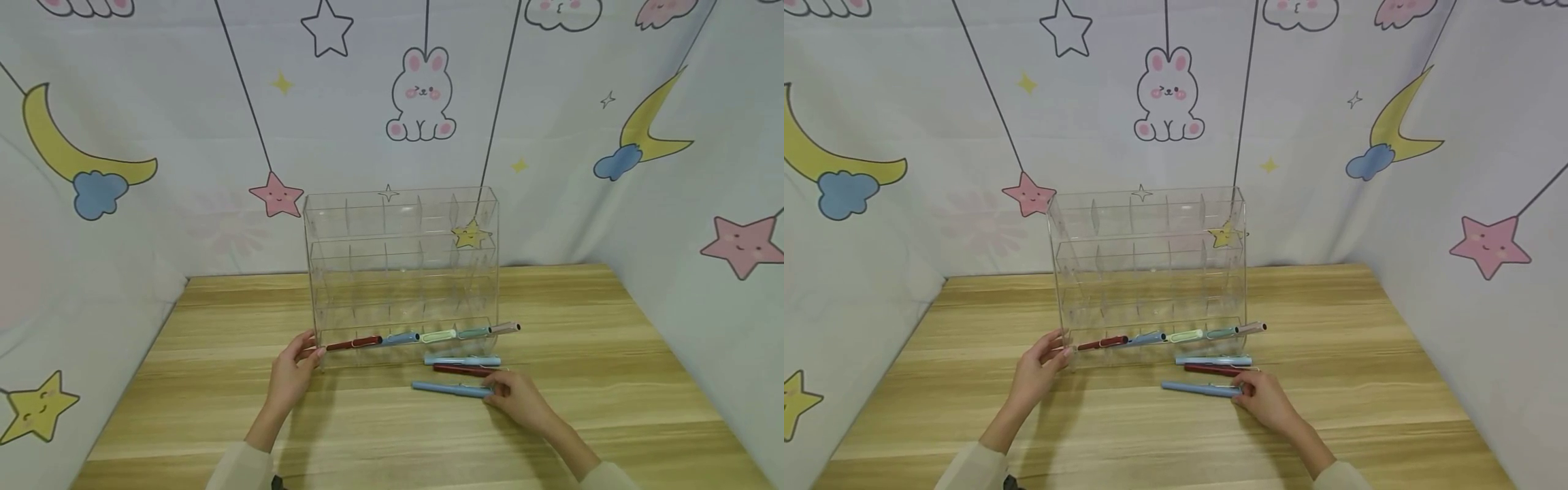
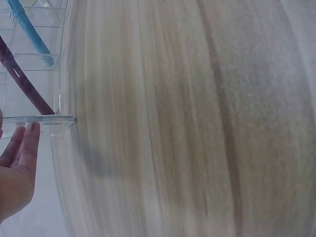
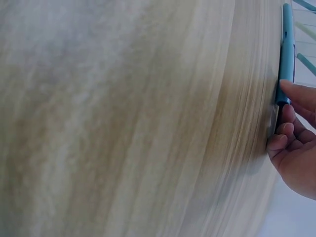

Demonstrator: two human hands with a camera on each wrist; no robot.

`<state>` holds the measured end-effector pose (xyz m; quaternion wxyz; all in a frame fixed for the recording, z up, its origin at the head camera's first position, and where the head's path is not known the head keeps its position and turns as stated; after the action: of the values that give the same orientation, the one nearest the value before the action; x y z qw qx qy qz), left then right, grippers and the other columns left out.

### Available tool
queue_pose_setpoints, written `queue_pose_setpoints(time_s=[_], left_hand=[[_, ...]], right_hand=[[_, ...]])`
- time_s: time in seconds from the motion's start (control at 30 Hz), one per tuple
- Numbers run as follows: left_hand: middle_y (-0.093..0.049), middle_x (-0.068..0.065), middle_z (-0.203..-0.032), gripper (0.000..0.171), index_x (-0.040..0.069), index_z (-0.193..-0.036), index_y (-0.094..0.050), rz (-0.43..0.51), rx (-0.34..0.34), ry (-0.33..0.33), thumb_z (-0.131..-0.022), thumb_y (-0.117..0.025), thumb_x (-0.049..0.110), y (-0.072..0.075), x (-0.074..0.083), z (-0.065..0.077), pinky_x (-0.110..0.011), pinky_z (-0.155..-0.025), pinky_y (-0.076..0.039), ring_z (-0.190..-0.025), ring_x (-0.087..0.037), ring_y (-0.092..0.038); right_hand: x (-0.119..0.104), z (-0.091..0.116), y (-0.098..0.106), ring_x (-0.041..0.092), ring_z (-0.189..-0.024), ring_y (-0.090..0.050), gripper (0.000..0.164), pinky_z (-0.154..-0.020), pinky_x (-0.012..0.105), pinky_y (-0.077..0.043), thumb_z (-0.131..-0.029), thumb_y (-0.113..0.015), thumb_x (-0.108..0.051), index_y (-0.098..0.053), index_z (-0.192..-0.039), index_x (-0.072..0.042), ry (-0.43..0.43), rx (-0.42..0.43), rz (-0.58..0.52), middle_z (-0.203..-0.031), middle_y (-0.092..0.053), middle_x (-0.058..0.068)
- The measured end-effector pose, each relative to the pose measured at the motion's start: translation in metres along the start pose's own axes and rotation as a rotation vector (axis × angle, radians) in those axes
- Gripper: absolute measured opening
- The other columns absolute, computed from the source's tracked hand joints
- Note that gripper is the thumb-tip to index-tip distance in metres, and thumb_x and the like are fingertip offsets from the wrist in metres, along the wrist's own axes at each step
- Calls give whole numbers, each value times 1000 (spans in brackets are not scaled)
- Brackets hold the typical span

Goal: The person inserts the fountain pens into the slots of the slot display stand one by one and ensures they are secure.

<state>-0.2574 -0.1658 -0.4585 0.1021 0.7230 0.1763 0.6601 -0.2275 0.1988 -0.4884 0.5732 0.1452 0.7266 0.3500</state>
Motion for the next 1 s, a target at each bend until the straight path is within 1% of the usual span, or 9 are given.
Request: queue_pose_setpoints(time_s=[0.13, 0.3, 0.37, 0.53, 0.7, 0.77, 0.93, 1.0], left_hand=[[-57, -24, -114, 42, -3, -127, -48, -8, 1, 4, -88, -61, 7, 0, -1, 0, -26, -72, -53, -101, -34, -58], [-57, -24, -115, 42, -3, -127, -48, -5, -2, 8, -88, -60, 7, 0, -1, 0, -27, -72, -53, -101, -34, -58], [-57, -24, -115, 42, -3, -127, -48, -5, -2, 5, -88, -60, 7, 0, -1, 0, -27, -72, -53, -101, -34, -58], [-57, -23, -115, 42, -3, -127, -48, -5, -3, 6, -88, -61, 8, 0, -1, 0, -27, -73, -53, -101, -33, -58], [-57, -23, -115, 42, -2, -127, -48, -8, -6, 12, -88, -60, 8, 0, -1, 0, -27, -73, -53, -102, -33, -58], [-57, -24, -115, 42, -2, -127, -48, -10, -6, 11, -88, -60, 8, 0, -1, 0, -27, -73, -53, -102, -34, -58], [-56, -24, -115, 43, -3, -127, -47, -20, -10, 4, -88, -60, 7, 0, 0, 0, -29, -73, -53, -101, -34, -58], [-57, -24, -115, 42, -3, -127, -47, -27, -10, 3, -88, -60, 7, 0, 0, 0, -29, -74, -53, -101, -34, -58]], right_hand=[[-2, 2, 1, 3, -60, -41, 15, -50, 20, -39, -74, -72, -2, -66, -87, -1, 13, 30, 14, -68, -48, -6], [-7, 5, 2, 3, -63, -40, 16, -51, 20, -39, -70, -74, 0, -66, -83, -4, 59, 79, 47, -72, -47, -3], [-9, 5, 2, 4, -64, -41, 17, -52, 20, -39, -68, -75, 1, -66, -81, -5, 81, 87, 60, -75, -50, -3], [-13, 5, 2, 4, -67, -43, 17, -56, 20, -41, -69, -74, 2, -65, -81, -6, 101, 71, 77, -81, -58, -1], [-11, 4, -1, 5, -67, -44, 18, -57, 20, -41, -69, -74, 1, -66, -82, -7, 85, 49, 83, -81, -58, -2], [-12, 5, -1, 6, -70, -46, 18, -60, 21, -43, -69, -75, 0, -67, -83, -8, 90, 50, 86, -82, -58, -2], [-15, 5, 0, 10, -77, -53, 17, -67, 23, -47, -70, -75, -2, -67, -84, -8, 102, 54, 56, -85, -59, -3], [-16, 5, 1, 11, -76, -54, 16, -67, 23, -48, -71, -74, -2, -67, -85, -8, 106, 56, 31, -86, -60, -2]])
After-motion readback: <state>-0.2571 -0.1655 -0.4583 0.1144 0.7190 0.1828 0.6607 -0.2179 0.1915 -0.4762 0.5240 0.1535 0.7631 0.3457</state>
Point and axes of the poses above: each hand's wrist, its own z-axis away from the middle knuckle, its own y-axis out of the back of the hand, x = y × z, the point moved 10 cm from there along -z, towards the middle knuckle
